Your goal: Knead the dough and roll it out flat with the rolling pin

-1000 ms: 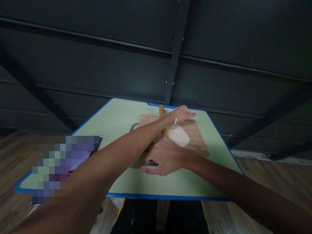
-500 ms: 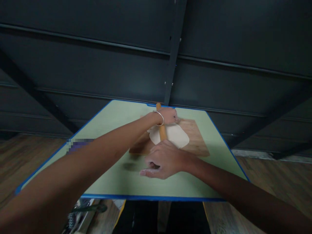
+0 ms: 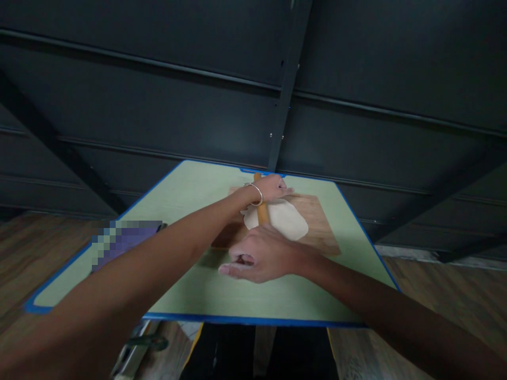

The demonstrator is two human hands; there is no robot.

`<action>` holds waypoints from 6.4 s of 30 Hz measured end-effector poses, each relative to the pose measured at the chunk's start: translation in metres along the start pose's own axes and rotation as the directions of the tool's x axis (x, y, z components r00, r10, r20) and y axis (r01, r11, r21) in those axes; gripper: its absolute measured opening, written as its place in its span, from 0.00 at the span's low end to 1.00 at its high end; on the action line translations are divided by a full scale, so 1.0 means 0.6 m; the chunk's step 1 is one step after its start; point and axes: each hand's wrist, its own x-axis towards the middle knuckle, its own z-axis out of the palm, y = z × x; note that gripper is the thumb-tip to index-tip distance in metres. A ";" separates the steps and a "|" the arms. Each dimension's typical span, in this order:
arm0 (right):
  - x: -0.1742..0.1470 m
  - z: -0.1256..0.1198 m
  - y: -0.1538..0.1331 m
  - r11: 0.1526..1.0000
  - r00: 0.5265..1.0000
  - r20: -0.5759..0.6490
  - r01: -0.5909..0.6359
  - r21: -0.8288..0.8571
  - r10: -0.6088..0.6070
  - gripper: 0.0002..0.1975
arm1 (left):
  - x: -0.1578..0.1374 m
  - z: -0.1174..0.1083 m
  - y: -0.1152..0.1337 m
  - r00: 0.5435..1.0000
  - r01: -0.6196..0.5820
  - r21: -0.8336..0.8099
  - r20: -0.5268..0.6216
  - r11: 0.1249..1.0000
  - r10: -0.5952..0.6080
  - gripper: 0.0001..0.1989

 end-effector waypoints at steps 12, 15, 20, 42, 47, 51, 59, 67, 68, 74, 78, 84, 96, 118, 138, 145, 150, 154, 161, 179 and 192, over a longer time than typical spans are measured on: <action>0.024 -0.006 -0.012 0.995 0.995 0.083 0.063 -0.081 -0.057 0.31 | -0.012 0.008 -0.021 0.998 -0.036 -0.163 -0.058 0.986 0.026 0.27; 0.027 -0.006 -0.011 0.991 0.991 0.108 0.094 -0.098 -0.083 0.30 | -0.010 0.011 -0.026 0.998 -0.038 -0.184 -0.056 0.982 0.028 0.28; 0.037 -0.003 -0.013 0.984 0.984 0.127 0.136 -0.111 -0.122 0.30 | -0.011 0.010 -0.026 0.998 -0.028 -0.162 -0.052 0.986 0.020 0.28; 0.076 0.002 -0.027 0.988 0.977 0.152 0.152 -0.021 -0.147 0.29 | -0.025 -0.005 -0.038 0.998 -0.018 0.106 -0.062 0.994 0.025 0.27; 0.098 0.010 -0.036 0.980 0.968 0.164 0.196 -0.020 -0.190 0.29 | -0.053 -0.022 -0.055 1.000 0.019 0.167 -0.019 0.986 -0.016 0.27; 0.112 0.013 -0.048 0.972 0.959 0.192 0.225 -0.062 -0.210 0.26 | -0.080 -0.036 -0.075 0.999 0.025 0.199 -0.031 0.980 -0.019 0.28; 0.120 0.023 -0.053 0.956 0.948 0.123 0.293 0.030 -0.294 0.24 | -0.096 -0.042 -0.085 0.999 0.023 0.166 -0.040 0.986 -0.017 0.30; 0.105 0.021 -0.050 0.964 0.970 -0.016 0.242 0.107 -0.241 0.25 | -0.085 -0.038 -0.082 0.996 0.027 0.080 -0.088 0.996 -0.020 0.27; 0.103 0.021 -0.049 0.965 0.972 -0.022 0.236 0.110 -0.235 0.25 | -0.083 -0.037 -0.082 0.995 0.028 0.078 -0.099 0.997 -0.020 0.27; 0.089 0.021 -0.034 0.975 0.978 -0.011 0.208 0.079 -0.208 0.25 | -0.063 -0.030 -0.074 0.983 0.036 0.051 -0.180 0.998 -0.026 0.28; 0.080 0.018 -0.026 0.985 0.985 0.034 0.169 0.033 -0.171 0.26 | -0.044 -0.025 -0.053 0.984 0.011 0.036 -0.180 0.999 -0.005 0.28; 0.080 0.012 -0.027 0.978 0.974 0.106 0.206 -0.041 -0.201 0.25 | -0.031 -0.019 -0.035 0.994 0.020 0.055 -0.111 0.998 -0.014 0.27; 0.073 0.009 -0.017 0.980 0.976 0.094 0.199 -0.030 -0.195 0.25 | -0.008 -0.007 -0.032 0.995 0.089 0.068 -0.056 0.994 -0.085 0.24; 0.010 0.000 0.010 0.970 0.995 0.020 0.101 -0.221 -0.099 0.25 | 0.041 0.032 0.019 0.996 -0.017 0.451 0.085 0.892 -0.023 0.25; 0.031 0.010 0.005 0.974 0.997 0.029 0.070 -0.217 -0.066 0.25 | 0.022 0.014 0.011 0.995 0.059 0.414 0.048 0.909 -0.086 0.26; 0.042 0.013 0.004 0.983 0.997 -0.021 0.067 -0.171 -0.071 0.18 | 0.018 0.016 -0.001 0.997 0.079 0.360 -0.029 0.930 -0.074 0.23; 0.039 0.014 0.004 0.987 0.999 -0.036 0.033 -0.158 -0.039 0.19 | 0.019 0.016 -0.004 0.998 0.050 0.315 -0.042 0.948 -0.039 0.24; 0.031 0.007 0.000 0.988 0.999 -0.024 0.031 -0.153 -0.035 0.22 | 0.009 0.009 -0.013 0.997 0.027 0.143 -0.068 0.989 -0.018 0.28; 0.018 0.003 -0.002 0.994 0.999 -0.023 -0.040 -0.105 0.038 0.24 | -0.004 0.006 -0.019 0.999 0.001 0.052 -0.033 0.999 0.001 0.28; 0.007 0.014 0.007 0.999 0.988 -0.150 -0.033 0.005 0.033 0.21 | 0.014 0.016 0.003 0.990 0.101 0.164 -0.117 0.981 -0.082 0.27; -0.012 0.034 0.021 0.997 0.943 -0.332 0.041 0.072 -0.015 0.21 | 0.032 0.024 0.010 0.987 0.156 0.323 -0.079 0.934 -0.137 0.23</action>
